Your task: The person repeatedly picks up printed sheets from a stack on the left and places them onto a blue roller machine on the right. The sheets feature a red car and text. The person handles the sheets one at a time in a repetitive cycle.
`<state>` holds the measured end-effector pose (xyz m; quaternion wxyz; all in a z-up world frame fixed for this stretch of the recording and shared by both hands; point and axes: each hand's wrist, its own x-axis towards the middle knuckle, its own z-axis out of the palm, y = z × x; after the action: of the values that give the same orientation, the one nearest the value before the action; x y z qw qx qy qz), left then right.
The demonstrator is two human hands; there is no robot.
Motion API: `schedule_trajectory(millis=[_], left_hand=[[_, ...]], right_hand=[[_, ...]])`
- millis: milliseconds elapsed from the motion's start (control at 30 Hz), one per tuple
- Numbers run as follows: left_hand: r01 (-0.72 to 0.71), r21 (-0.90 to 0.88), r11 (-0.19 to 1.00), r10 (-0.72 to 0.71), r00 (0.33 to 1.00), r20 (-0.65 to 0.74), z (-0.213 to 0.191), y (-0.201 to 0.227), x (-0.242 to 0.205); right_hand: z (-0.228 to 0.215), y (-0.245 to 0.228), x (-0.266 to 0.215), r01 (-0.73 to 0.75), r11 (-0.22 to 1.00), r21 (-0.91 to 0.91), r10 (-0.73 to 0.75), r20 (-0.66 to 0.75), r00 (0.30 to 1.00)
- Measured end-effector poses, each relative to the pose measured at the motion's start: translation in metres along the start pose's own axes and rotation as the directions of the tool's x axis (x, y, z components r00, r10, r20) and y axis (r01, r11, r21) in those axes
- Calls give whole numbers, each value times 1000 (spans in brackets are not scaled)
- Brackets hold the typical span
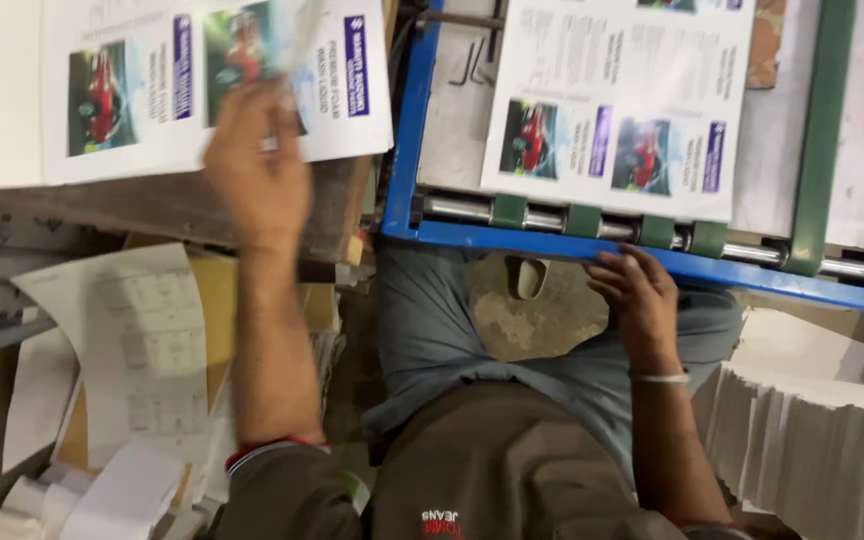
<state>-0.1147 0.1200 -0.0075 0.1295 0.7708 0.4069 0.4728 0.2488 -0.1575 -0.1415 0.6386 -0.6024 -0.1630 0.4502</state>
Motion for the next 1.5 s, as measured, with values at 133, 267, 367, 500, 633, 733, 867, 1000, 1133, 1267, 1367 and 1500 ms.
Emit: schedule_trajectory(millis=[133, 267, 367, 500, 633, 733, 867, 1000, 1133, 1267, 1367, 1500], left_hand=[[-276, 45, 960, 261, 941, 214, 61, 59, -34], [-370, -4, 929, 298, 739, 605, 93, 125, -60], [-375, -16, 927, 295, 701, 650, 84, 137, -61], [-335, 164, 928, 155, 745, 648, 39, 92, -34], [-327, 399, 857, 74, 844, 532, 2, 48, 1], [-68, 194, 979, -36, 872, 489, -8, 33, 14], [-99, 164, 981, 40, 942, 334, -2, 22, 13], [32, 7, 999, -32, 971, 236, 6, 2, -2], [399, -327, 857, -353, 916, 192, 14, -27, -7], [403, -590, 700, -408, 903, 133, 9, -51, -10], [339, -747, 573, -400, 910, 106, -1, -58, -10], [376, -719, 584, -443, 890, 105, -3, -45, -10]], right_hand=[[73, -28, -10, 70, 997, 43, -80, 334, 939], [131, -40, -5, 44, 951, 307, -177, 421, 889], [133, -39, 17, 97, 913, 396, -194, 211, 958], [74, -30, 40, 170, 921, 351, -165, -46, 985], [-2, -19, 58, 335, 921, 201, -292, -216, 932], [-42, -10, 69, 471, 880, 63, -431, -311, 847], [-66, -3, 65, 570, 818, -81, -558, -355, 750], [-74, 6, 35, 512, 835, -202, -546, -427, 721], [-76, 25, -9, 509, 847, -154, -518, -455, 725], [-78, 46, -45, 379, 893, -244, -451, -510, 732], [-75, 53, -52, 377, 899, -224, -438, -507, 742], [-69, 45, -35, 353, 884, -305, -461, -451, 765]])
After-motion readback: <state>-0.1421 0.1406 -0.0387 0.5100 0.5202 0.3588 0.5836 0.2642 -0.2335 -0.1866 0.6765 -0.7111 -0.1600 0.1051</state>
